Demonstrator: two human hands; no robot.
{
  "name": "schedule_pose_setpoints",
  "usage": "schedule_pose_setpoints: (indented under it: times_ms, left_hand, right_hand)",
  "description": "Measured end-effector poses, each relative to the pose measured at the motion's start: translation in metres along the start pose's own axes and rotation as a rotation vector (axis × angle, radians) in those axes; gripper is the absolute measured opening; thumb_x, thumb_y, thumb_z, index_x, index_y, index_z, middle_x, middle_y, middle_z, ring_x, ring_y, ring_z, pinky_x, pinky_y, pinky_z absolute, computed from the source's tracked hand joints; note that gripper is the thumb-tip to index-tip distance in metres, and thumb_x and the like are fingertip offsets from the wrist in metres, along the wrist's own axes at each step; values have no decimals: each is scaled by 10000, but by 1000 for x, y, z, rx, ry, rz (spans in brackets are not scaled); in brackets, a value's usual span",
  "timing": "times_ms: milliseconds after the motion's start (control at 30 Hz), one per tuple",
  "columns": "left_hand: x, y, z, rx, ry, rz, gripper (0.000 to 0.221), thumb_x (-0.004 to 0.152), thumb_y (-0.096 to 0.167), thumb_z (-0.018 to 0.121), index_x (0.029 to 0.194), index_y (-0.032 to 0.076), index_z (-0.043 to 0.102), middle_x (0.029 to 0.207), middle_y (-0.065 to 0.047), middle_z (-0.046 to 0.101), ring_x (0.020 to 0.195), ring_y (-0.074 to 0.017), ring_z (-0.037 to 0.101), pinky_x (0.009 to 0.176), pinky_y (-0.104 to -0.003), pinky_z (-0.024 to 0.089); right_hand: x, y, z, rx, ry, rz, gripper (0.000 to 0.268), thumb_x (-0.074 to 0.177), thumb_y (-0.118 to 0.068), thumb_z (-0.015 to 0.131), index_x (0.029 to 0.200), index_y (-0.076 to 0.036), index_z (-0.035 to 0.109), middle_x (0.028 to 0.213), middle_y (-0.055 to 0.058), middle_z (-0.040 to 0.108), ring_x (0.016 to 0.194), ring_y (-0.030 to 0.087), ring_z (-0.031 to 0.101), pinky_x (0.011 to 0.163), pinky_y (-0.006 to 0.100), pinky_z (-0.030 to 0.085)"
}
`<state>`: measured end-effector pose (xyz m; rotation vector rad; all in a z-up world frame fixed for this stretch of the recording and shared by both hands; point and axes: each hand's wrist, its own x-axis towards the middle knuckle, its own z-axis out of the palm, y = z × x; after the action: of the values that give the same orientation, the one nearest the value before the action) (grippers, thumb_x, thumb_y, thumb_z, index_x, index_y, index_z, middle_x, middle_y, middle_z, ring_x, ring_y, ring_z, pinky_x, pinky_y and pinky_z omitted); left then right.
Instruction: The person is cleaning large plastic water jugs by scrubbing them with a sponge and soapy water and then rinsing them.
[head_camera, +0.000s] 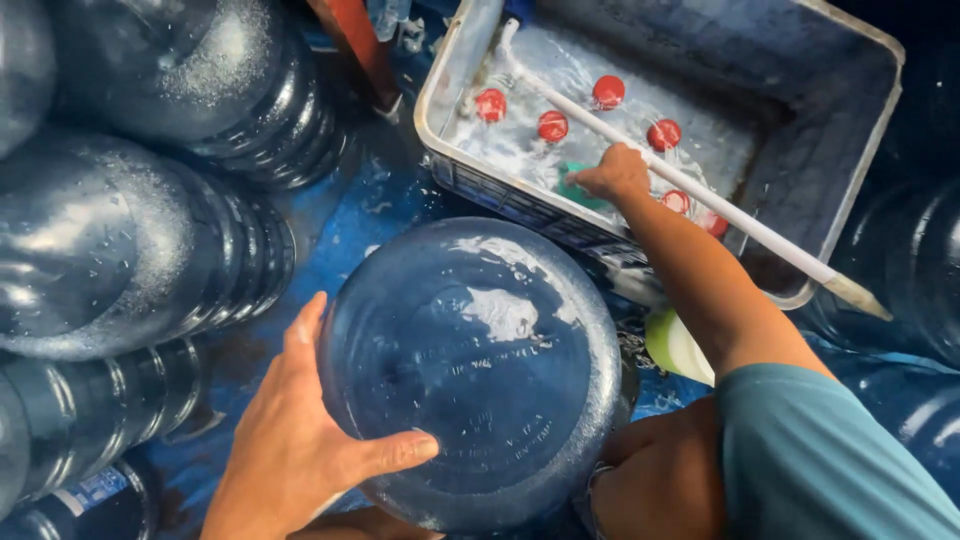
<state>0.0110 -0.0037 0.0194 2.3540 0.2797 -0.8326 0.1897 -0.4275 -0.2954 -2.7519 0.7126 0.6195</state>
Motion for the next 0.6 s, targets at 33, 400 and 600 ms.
schedule_pose_setpoints:
  times_ms: [33,400,600]
  left_hand:
    - [1,-3,2,-31,-19,76,1558,340,548,1042,1560,7,237,1541,-228,394,1404,-359,434,1134,-523,317]
    - [-12,4,-5,-78,97,-19,1139,444,502,936,1412,81,508,1297,-136,665,1172,-288,670,1016,-435,493]
    - [4,-19,8,-278,160,45,1136,435,440,937,1342,32,388,1179,-193,666,984,-304,729,900,-409,563]
  right_hand:
    - [2,2,-1,124,-16,1,716,660,-530,933,993,73,741,862,168,738,787,309,719,713,418,594]
    - [-79,14,-132,1148,-260,-359,176,834,-130,800,837,-21,662,788,115,707,464,75,497,394,190,373]
    - [-220,12,-214,731,93,-604,356,847,-99,813,683,-99,497,651,9,501,524,94,394,529,220,355]
